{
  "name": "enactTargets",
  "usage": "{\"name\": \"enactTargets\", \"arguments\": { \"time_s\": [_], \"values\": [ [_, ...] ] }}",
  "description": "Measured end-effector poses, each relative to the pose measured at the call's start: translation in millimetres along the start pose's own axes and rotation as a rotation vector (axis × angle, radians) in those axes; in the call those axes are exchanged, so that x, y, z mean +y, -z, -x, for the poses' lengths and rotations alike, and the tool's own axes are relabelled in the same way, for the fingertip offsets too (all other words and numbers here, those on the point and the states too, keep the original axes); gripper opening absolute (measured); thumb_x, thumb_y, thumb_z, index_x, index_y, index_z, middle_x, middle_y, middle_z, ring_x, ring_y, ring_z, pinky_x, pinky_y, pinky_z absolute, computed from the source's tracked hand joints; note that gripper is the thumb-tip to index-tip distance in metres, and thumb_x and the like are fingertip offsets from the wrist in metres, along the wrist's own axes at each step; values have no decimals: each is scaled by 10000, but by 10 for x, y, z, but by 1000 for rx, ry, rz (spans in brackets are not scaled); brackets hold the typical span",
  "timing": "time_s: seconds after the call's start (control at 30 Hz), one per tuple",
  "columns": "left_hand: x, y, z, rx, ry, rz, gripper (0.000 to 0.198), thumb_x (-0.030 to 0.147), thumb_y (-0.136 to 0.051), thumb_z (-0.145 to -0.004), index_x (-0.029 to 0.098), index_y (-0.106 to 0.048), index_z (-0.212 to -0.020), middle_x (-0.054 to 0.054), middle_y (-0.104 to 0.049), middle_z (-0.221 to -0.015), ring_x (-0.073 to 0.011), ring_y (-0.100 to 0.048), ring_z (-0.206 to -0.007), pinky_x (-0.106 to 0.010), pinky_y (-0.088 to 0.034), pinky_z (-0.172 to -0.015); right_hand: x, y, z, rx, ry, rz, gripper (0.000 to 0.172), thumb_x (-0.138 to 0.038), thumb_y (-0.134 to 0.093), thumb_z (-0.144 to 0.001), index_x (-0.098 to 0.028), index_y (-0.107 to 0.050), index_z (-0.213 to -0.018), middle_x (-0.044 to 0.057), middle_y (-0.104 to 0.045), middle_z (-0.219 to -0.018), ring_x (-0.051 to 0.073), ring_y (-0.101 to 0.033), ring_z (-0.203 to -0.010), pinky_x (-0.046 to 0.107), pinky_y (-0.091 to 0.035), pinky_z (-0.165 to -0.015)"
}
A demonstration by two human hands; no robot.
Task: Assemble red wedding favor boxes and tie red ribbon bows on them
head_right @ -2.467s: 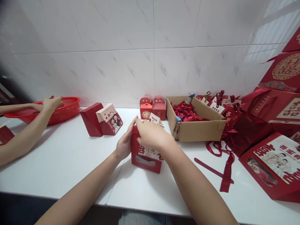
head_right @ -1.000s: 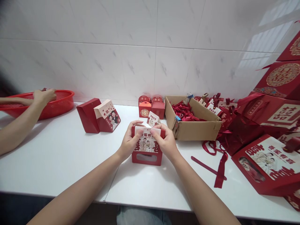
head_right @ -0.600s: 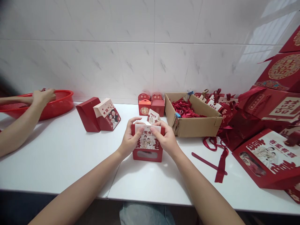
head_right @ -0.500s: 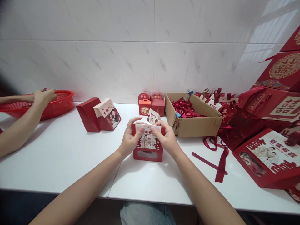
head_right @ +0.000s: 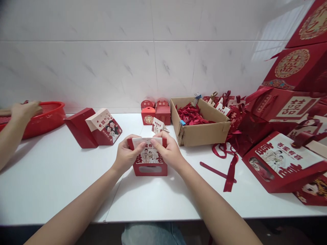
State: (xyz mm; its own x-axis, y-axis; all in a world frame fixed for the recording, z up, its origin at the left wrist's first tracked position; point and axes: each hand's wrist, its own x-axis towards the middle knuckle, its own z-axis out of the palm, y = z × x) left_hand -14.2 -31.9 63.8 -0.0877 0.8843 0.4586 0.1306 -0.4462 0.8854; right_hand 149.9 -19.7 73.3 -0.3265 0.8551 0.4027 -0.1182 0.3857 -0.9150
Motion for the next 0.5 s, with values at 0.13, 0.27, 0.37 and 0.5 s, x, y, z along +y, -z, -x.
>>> {"name": "enactTargets", "arguments": {
  "time_s": [0.13, 0.27, 0.37, 0.5],
  "values": [
    [16, -6, -1, 23, 6, -31, 251, 371, -711, -702, 181, -547, -699, 41, -534, -606, -86, -489, -543, -198, -437, -520, -149, 376, -32, 104, 208, 135, 146, -302, -439, -851, -219, -558, -865, 36, -612, -872, 185, -588, -857, 325, -471, -792],
    [13, -2, -7, 16, 22, -21, 246, 375, -707, -703, 189, -547, -709, 43, -531, -603, -87, -495, -539, -196, -449, -511, -231, 1072, -74, 287, 279, 766, 456, -159, -485, -704, -224, -524, -1153, 82, -539, -1260, 271, -455, -1213, 455, -310, -1039],
    [1, 7, -12, 18, 16, -33, 241, 374, -706, -704, 189, -551, -708, 38, -541, -615, -93, -509, -550, -199, -458, -512, -177, 1421, -60, 143, 167, 1239, 459, -207, -546, -690, -202, -530, -1149, 110, -564, -1224, 329, -432, -1219, 577, -138, -1070],
    [1, 18, -11, 8, 39, -42, 239, 374, -699, -714, 184, -552, -723, 14, -603, -695, -108, -548, -600, -213, -481, -544, -120, 1475, 96, -18, 156, 1400, 196, -183, -475, -794, -208, -583, -956, 81, -653, -1001, 255, -564, -995, 468, -315, -935]
  ]
}}
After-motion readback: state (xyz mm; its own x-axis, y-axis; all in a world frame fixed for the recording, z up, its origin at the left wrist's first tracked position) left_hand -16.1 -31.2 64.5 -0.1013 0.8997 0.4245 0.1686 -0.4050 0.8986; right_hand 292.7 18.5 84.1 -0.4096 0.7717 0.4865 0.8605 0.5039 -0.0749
